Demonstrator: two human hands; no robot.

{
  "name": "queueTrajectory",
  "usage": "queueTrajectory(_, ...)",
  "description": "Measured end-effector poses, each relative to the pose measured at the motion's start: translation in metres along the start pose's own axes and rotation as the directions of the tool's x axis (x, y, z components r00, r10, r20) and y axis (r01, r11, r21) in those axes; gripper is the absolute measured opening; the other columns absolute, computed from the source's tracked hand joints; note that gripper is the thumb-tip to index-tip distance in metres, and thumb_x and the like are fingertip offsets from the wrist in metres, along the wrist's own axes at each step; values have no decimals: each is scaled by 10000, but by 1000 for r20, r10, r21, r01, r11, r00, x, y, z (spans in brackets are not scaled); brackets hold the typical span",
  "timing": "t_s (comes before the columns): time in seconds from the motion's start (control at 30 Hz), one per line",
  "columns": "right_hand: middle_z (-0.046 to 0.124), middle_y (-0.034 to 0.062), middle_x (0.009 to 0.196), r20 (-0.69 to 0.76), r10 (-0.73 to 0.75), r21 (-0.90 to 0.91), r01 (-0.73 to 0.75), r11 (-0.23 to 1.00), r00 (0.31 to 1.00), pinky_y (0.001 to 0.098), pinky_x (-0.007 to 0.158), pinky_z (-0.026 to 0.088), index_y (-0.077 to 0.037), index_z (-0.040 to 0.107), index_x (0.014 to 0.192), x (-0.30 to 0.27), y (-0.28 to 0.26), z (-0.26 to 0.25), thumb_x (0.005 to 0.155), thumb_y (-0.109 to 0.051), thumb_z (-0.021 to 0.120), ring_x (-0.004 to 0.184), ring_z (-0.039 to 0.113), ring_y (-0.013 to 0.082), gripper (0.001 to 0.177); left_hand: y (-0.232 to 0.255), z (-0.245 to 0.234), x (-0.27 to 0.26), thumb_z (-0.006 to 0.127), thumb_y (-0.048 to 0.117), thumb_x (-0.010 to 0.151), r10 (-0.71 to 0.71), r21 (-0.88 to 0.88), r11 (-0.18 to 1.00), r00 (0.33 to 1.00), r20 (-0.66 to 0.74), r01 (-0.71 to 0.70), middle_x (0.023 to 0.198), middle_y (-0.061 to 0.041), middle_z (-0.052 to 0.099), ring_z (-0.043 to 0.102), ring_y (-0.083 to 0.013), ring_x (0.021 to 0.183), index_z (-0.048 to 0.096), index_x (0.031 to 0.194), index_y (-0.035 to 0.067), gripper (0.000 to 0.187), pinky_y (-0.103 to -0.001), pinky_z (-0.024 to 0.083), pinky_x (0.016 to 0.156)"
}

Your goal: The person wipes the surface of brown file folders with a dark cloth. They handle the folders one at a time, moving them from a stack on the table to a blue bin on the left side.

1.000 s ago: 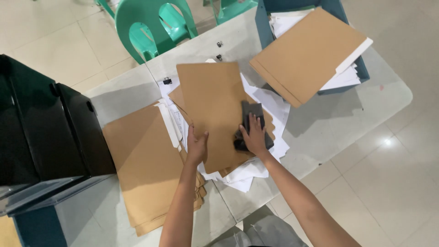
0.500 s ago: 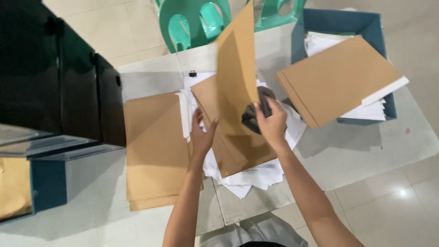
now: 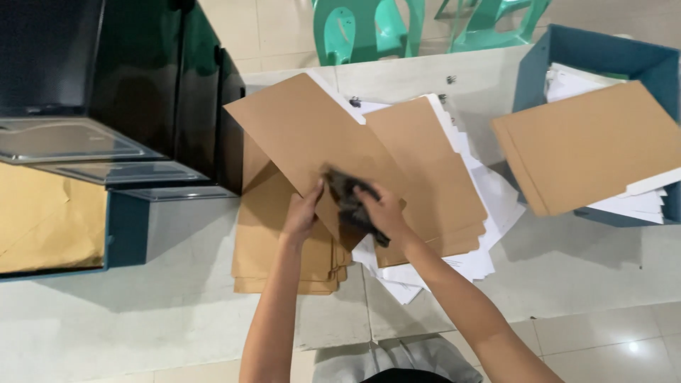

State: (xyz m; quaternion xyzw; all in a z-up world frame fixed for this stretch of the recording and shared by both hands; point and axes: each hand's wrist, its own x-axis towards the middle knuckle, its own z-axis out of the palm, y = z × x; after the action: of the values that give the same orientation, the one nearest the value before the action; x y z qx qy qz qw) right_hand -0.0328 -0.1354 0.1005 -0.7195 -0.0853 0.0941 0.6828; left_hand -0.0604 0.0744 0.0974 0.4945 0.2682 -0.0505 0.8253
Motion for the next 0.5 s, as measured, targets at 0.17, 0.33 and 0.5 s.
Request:
queueTrajectory(0.17, 749, 70, 985, -305, 17, -90, -47, 995, 952, 290, 838, 540, 17, 715, 1143, 21, 25, -8, 982, -244, 684, 917, 676, 128, 309, 11, -89, 10, 787, 228, 867, 77, 53, 995, 994, 82, -82, 1174, -120, 744, 731, -201, 1012, 633, 1261, -46, 504, -322, 600, 843)
queueTrajectory(0.33, 750, 172, 938, -367, -14, -344, -122, 931, 930, 332, 810, 531, 36, 707, 1103, 22, 61, 7, 947, -227, 694, 870, 702, 200, 305, 28, -143, 14, 852, 219, 847, -1, 487, 873, 999, -54, 27, 1155, -211, 762, 704, -311, 1003, 707, 1231, -90, 513, -397, 551, 813)
queueTrajectory(0.5, 742, 150, 932, -356, 156, -223, -245, 943, 922, 331, 794, 519, 56, 705, 1094, 8, 109, 36, 957, -237, 700, 857, 674, 183, 324, 16, -157, 16, 868, 221, 715, 594, 997, 27, 803, 42, -72, 1365, -221, 591, 551, -412, 1247, 520, 1434, 0, 829, -496, 484, 988)
